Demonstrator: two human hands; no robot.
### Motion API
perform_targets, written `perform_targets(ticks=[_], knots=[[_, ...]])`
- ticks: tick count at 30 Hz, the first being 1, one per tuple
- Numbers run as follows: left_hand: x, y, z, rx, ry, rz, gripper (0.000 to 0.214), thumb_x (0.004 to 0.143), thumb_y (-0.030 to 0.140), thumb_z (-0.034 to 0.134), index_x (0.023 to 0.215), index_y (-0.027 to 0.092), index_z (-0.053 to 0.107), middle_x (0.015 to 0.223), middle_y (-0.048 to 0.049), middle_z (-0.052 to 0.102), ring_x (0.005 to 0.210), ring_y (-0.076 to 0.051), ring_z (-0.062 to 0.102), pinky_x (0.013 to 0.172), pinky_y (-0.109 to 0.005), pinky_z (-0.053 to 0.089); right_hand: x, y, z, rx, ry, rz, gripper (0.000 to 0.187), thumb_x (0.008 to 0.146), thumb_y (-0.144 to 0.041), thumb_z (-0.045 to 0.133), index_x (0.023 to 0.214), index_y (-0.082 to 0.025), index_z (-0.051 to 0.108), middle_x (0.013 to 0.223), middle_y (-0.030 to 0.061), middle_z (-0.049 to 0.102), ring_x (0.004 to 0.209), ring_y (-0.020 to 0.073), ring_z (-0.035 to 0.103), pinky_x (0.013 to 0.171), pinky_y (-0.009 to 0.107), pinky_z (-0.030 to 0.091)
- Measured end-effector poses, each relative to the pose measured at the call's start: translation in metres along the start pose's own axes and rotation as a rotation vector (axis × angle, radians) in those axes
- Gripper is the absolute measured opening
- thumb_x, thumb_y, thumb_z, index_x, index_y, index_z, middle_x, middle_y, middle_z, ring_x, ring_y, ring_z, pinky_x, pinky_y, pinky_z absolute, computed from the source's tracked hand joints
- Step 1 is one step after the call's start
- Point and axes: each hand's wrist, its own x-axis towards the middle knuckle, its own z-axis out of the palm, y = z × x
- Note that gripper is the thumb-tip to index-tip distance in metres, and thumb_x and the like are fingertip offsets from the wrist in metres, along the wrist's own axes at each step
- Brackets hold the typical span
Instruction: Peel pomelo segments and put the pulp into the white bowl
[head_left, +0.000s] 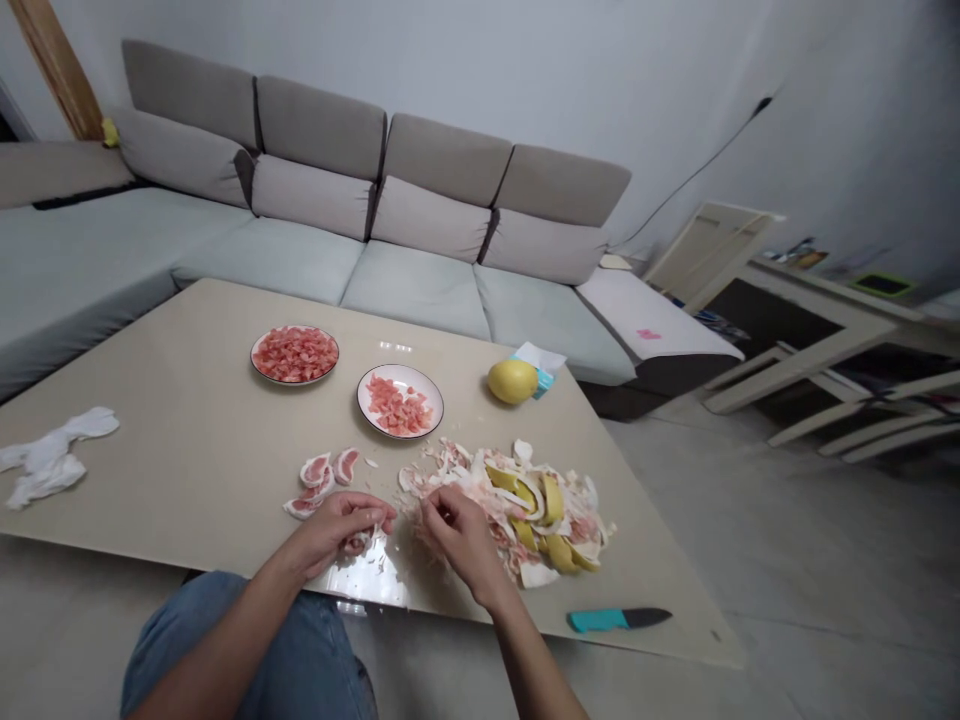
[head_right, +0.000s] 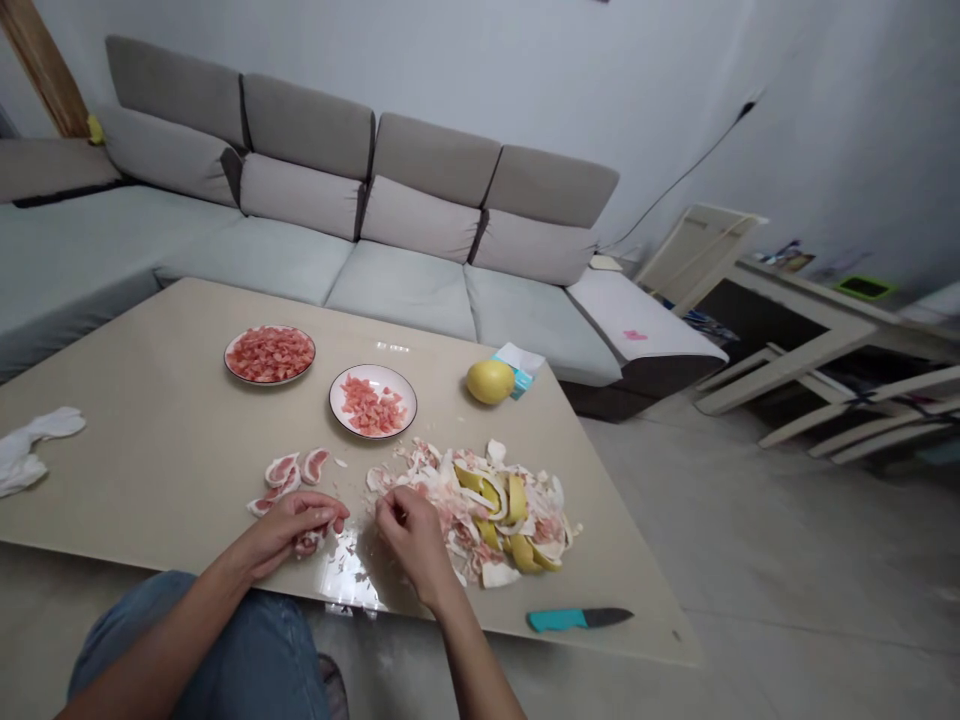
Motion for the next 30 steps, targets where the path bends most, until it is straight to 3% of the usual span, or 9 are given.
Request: perform_targets(ticks=[4, 7, 9, 11, 13, 20, 24, 27, 30], knots=[[0.001, 0.001, 0.001, -0.060, 0.032, -0.012, 0.036, 0.069, 0.042, 0.076, 0.090, 0.013, 0.075, 0.080, -0.0056, 0.065, 0.045, -0.002, 0.034, 0.041, -0.017, 0.018, -0.013, 0.016, -0.002, -0.227, 0.089, -0.070, 0.013, 0.079, -0.016, 0.056, 0.086, -0.019, 0.066, 0.089, 0.0091, 0.063, 0.079, 0.0226, 0.060, 0.070, 0.033, 0.046], [0.003, 0.001, 0.001, -0.074, 0.055, -0.031, 0.035, 0.070, 0.041, 0.076, 0.090, 0.013, 0.074, 0.081, -0.0058, 0.066, 0.045, -0.001, 0.034, 0.040, -0.016, 0.018, -0.024, 0.012, 0.004, -0.211, 0.135, -0.131, 0.013, 0.086, -0.018, 0.054, 0.084, -0.020, 0.067, 0.085, 0.0093, 0.065, 0.082, 0.0241, 0.061, 0.075, 0.037, 0.049], [0.004, -0.001, 0.002, -0.061, 0.061, -0.025, 0.035, 0.070, 0.041, 0.076, 0.091, 0.013, 0.074, 0.082, -0.0058, 0.066, 0.045, -0.001, 0.035, 0.040, -0.016, 0.019, -0.027, 0.003, 0.011, -0.147, 0.146, -0.186, 0.014, 0.088, -0.020, 0.053, 0.093, -0.022, 0.067, 0.092, 0.0101, 0.066, 0.091, 0.0251, 0.061, 0.081, 0.039, 0.050], [0.005, -0.004, 0.002, -0.035, 0.058, -0.011, 0.036, 0.071, 0.043, 0.075, 0.090, 0.012, 0.073, 0.081, -0.0053, 0.066, 0.043, -0.001, 0.035, 0.040, -0.016, 0.019, -0.028, -0.006, 0.019, -0.086, 0.120, -0.259, 0.028, 0.088, -0.020, 0.056, 0.115, -0.024, 0.061, 0.113, 0.0116, 0.062, 0.107, 0.0257, 0.058, 0.090, 0.041, 0.049], [0.006, -0.007, 0.001, -0.005, 0.051, -0.001, 0.036, 0.070, 0.045, 0.075, 0.086, 0.012, 0.073, 0.075, -0.0032, 0.063, 0.042, -0.001, 0.035, 0.040, -0.016, 0.020, -0.024, -0.011, 0.027, -0.067, 0.067, -0.329, 0.039, 0.087, -0.018, 0.057, 0.125, -0.027, 0.055, 0.120, 0.0112, 0.059, 0.111, 0.0250, 0.056, 0.092, 0.040, 0.048], [0.006, -0.008, 0.003, 0.027, 0.029, 0.041, 0.037, 0.070, 0.046, 0.076, 0.084, 0.012, 0.071, 0.060, 0.0047, 0.049, 0.045, -0.002, 0.036, 0.042, -0.015, 0.024, -0.011, -0.011, 0.032, -0.122, 0.040, -0.354, 0.026, 0.088, -0.016, 0.055, 0.111, -0.024, 0.062, 0.102, 0.0094, 0.065, 0.095, 0.0234, 0.060, 0.083, 0.037, 0.050], [0.010, -0.010, 0.003, -0.003, 0.108, 0.027, 0.044, 0.068, 0.055, 0.073, 0.078, 0.013, 0.069, 0.052, 0.0078, 0.042, 0.042, -0.003, 0.034, 0.041, -0.016, 0.022, 0.003, -0.016, 0.031, -0.101, 0.024, -0.340, 0.015, 0.085, -0.018, 0.059, 0.097, -0.022, 0.067, 0.097, 0.0080, 0.066, 0.091, 0.0217, 0.061, 0.081, 0.034, 0.050], [0.013, -0.011, 0.001, -0.108, 0.243, 0.016, 0.050, 0.067, 0.061, 0.070, 0.085, 0.014, 0.068, 0.055, 0.0052, 0.050, 0.040, -0.003, 0.036, 0.040, -0.015, 0.022, 0.032, -0.015, 0.030, -0.074, 0.017, -0.260, 0.010, 0.085, -0.021, 0.059, 0.089, -0.022, 0.069, 0.088, 0.0042, 0.068, 0.079, 0.0168, 0.063, 0.074, 0.027, 0.050], [0.015, -0.008, -0.001, -0.247, 0.335, 0.041, 0.053, 0.069, 0.062, 0.068, 0.090, 0.013, 0.068, 0.067, -0.0016, 0.062, 0.044, -0.005, 0.044, 0.040, -0.016, 0.027, 0.078, -0.003, 0.027, -0.130, 0.117, -0.156, 0.013, 0.085, -0.021, 0.057, 0.083, -0.019, 0.069, 0.080, 0.0041, 0.068, 0.068, 0.0160, 0.062, 0.069, 0.027, 0.049]])
